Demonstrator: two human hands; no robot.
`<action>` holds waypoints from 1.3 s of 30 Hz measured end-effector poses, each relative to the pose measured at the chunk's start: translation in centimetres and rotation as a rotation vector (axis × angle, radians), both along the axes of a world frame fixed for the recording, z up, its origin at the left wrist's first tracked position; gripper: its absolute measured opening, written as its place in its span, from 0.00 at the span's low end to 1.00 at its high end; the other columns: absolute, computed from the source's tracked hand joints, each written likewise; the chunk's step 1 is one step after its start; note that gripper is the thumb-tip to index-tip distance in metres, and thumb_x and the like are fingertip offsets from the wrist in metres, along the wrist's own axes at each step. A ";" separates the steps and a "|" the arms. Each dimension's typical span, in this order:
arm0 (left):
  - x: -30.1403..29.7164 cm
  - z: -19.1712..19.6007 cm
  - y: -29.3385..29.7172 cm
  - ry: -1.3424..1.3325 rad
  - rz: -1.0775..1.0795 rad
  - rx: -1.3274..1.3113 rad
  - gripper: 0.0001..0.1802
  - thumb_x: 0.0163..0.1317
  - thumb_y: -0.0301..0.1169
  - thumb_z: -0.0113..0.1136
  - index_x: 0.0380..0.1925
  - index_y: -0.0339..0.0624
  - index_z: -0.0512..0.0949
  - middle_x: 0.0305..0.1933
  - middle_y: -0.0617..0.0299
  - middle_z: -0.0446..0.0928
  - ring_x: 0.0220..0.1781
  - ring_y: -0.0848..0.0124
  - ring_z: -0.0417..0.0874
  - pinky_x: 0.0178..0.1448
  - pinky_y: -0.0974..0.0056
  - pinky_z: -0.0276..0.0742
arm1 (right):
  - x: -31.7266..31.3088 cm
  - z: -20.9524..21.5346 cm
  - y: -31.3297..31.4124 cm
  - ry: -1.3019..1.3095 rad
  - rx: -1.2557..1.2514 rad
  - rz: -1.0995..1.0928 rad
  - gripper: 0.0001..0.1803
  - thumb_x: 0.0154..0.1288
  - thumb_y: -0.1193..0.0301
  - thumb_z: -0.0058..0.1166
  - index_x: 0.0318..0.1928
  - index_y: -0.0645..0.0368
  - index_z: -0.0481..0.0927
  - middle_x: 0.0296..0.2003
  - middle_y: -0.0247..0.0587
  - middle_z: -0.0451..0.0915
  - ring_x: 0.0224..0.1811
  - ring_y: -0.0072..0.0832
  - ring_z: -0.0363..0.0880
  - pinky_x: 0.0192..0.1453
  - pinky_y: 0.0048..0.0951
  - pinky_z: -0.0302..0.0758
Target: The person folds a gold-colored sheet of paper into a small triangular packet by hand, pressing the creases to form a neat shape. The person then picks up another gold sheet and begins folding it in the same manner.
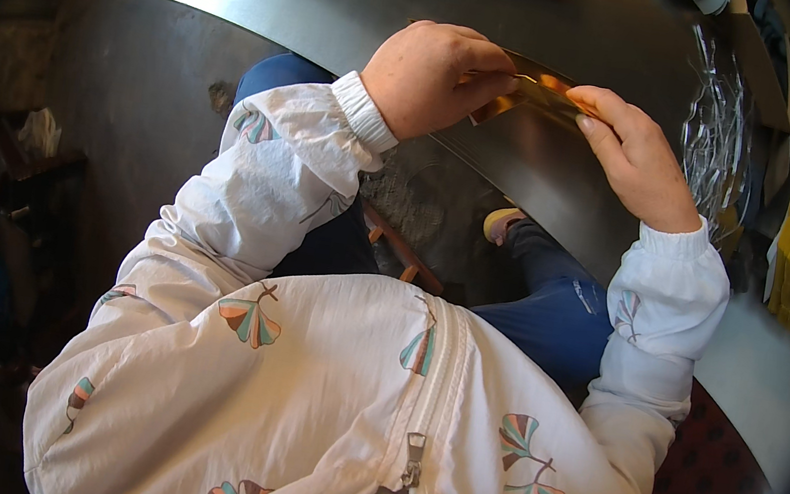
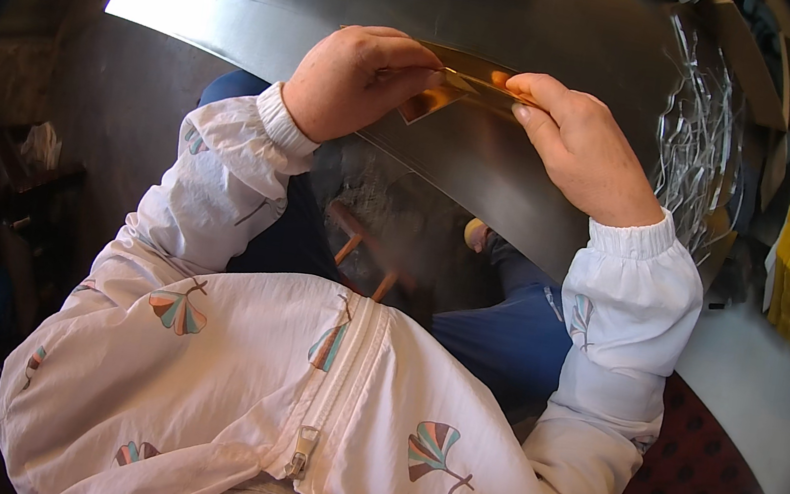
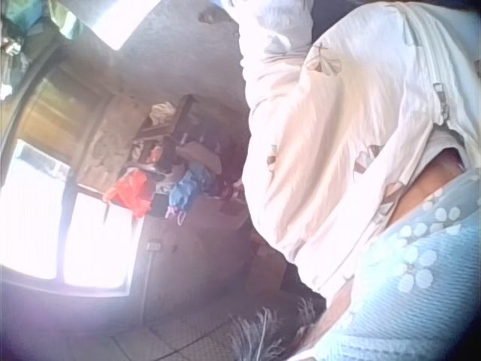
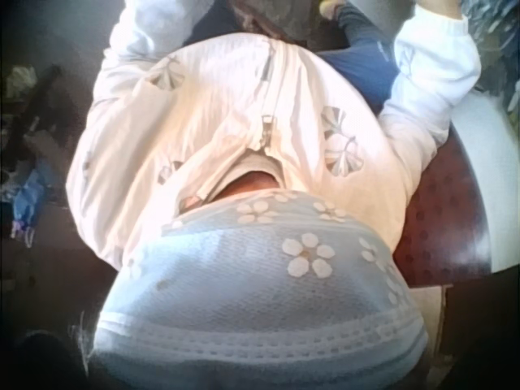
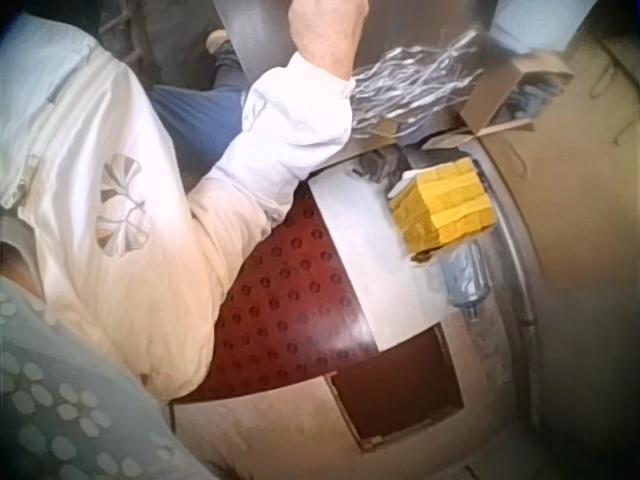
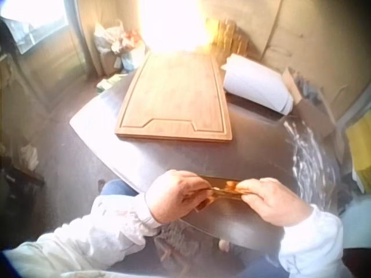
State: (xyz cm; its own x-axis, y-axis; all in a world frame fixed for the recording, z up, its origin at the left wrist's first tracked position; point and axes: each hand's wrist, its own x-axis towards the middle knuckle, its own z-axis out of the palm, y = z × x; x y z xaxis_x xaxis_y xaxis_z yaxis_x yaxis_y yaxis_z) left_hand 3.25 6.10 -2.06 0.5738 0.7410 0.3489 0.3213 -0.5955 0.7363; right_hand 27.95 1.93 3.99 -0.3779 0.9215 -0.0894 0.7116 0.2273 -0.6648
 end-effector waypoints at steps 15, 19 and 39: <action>1.6 1.1 -0.5 0.252 0.354 0.128 0.06 0.53 0.32 0.66 0.22 0.43 0.84 0.25 0.60 0.74 0.31 0.61 0.79 0.34 0.58 0.76 | 1.2 -1.0 4.0 -0.071 -0.237 -0.020 0.13 0.70 0.67 0.53 0.35 0.67 0.77 0.25 0.46 0.77 0.26 0.31 0.72 0.33 0.32 0.69; 1.7 1.6 -0.5 0.312 0.362 0.129 0.05 0.53 0.32 0.66 0.22 0.44 0.84 0.27 0.61 0.75 0.34 0.61 0.79 0.35 0.58 0.75 | 0.9 -0.8 4.4 -0.082 -0.270 -0.035 0.13 0.69 0.67 0.54 0.34 0.67 0.77 0.25 0.46 0.78 0.26 0.31 0.74 0.32 0.33 0.69; 2.2 1.2 0.0 0.390 0.372 0.189 0.05 0.50 0.30 0.65 0.20 0.45 0.79 0.29 0.62 0.72 0.34 0.62 0.75 0.35 0.60 0.76 | -0.1 -1.7 4.0 -0.028 -0.226 -0.235 0.10 0.64 0.73 0.60 0.33 0.67 0.73 0.30 0.45 0.76 0.30 0.28 0.79 0.35 0.28 0.76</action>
State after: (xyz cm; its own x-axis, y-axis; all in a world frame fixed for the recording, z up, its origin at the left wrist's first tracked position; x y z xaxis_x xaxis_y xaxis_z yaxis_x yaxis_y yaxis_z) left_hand 5.41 6.13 -0.83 0.3995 0.8630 0.3093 0.7612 -0.5003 0.4127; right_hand 27.89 5.93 2.25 -0.1512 0.9390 -0.3087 0.7462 -0.0964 -0.6587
